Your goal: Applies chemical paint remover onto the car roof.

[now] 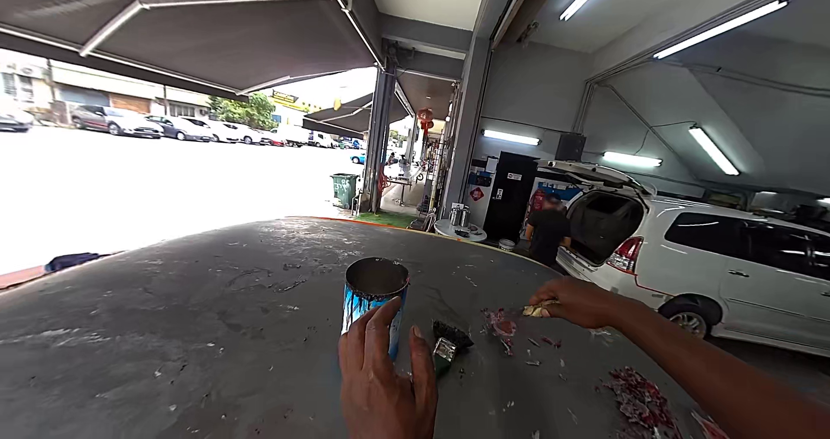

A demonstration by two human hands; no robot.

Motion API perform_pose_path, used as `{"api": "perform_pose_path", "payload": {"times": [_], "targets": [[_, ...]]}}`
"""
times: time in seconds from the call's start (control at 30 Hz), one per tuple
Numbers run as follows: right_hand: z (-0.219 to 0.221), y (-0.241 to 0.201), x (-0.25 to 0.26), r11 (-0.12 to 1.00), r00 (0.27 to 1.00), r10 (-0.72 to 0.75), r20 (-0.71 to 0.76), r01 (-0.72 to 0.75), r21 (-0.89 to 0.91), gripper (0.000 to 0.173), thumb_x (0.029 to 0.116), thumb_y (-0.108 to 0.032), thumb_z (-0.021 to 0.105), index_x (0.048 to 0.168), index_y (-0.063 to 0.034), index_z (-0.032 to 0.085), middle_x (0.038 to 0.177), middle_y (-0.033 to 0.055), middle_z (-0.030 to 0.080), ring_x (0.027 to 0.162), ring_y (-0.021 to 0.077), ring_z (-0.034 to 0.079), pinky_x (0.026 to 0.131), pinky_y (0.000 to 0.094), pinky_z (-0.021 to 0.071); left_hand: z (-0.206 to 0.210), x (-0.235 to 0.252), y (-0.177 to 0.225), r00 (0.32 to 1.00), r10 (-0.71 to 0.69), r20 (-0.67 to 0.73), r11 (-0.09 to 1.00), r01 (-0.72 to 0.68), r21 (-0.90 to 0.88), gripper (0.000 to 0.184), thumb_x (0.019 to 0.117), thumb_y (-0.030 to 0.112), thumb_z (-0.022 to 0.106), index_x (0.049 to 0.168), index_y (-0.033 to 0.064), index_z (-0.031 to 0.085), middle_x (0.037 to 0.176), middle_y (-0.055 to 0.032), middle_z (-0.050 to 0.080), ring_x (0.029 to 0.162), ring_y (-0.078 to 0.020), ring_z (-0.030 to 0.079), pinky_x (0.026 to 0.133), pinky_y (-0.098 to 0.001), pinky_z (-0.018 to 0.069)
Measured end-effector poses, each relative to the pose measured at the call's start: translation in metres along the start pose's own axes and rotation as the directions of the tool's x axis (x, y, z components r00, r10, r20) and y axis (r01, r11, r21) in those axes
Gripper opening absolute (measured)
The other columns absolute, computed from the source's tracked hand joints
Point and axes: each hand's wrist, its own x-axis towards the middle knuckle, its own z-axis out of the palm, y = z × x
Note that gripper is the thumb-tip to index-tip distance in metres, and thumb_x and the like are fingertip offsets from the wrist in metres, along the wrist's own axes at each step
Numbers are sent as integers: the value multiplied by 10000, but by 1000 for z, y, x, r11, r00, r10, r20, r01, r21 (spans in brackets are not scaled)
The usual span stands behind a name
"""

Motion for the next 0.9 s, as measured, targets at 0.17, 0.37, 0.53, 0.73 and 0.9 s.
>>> {"api": "perform_pose_path", "payload": {"times": [0.17, 0.37, 0.53, 0.73, 0.9], "targets": [[11, -14, 55, 1000, 1000, -5, 28, 5, 23, 321, 1071, -264, 552, 1318, -112, 690, 1234, 130, 708, 1154, 274, 661, 1040, 501, 482, 0, 0, -2, 1000, 15, 0, 1000, -15, 7, 405, 920, 325, 584, 1207, 66, 708, 1127, -96, 685, 990, -202, 638, 762, -331, 546], [16, -6, 16, 999, 990, -23, 139, 17, 41, 330, 1053, -241, 599, 1340, -96, 675, 1226, 157, 702, 1119, 287, 670, 1024, 498, 496, 0, -1, 0, 1000, -26, -9, 1000, 26, 6, 409, 909, 348, 599, 1207, 94, 717, 1143, -85, 673, 979, -189, 640, 757, -322, 554], [30, 41, -79, 995, 979, 88, 184, -78, -60, 306, 1039, -233, 606, 1319, -161, 704, 1278, 128, 697, 1205, 313, 644, 1064, 558, 470, 5, -1, 4, 999, -40, 0, 999, 40, -25, 402, 902, 334, 582, 1200, 100, 719, 1113, -64, 675, 950, -182, 635, 757, -330, 547], [26, 88, -154, 972, 973, 227, -43, -223, 75, 335, 1071, -339, 545, 1310, -166, 703, 1081, 131, 729, 984, 291, 690, 936, 544, 523, 4, -2, 6, 998, -43, 37, 997, 45, -57, 427, 915, 356, 564, 1219, 90, 703, 1139, -90, 672, 989, -221, 635, 764, -369, 547], [27, 48, -161, 908, 903, 379, -200, -323, 266, 378, 1103, -364, 456, 1261, -103, 680, 923, 98, 717, 730, 228, 691, 728, 452, 588, 4, -3, 6, 998, -31, 46, 998, 33, -46, 439, 922, 376, 548, 1217, 87, 696, 1143, -100, 670, 961, -225, 635, 734, -377, 531]]}}
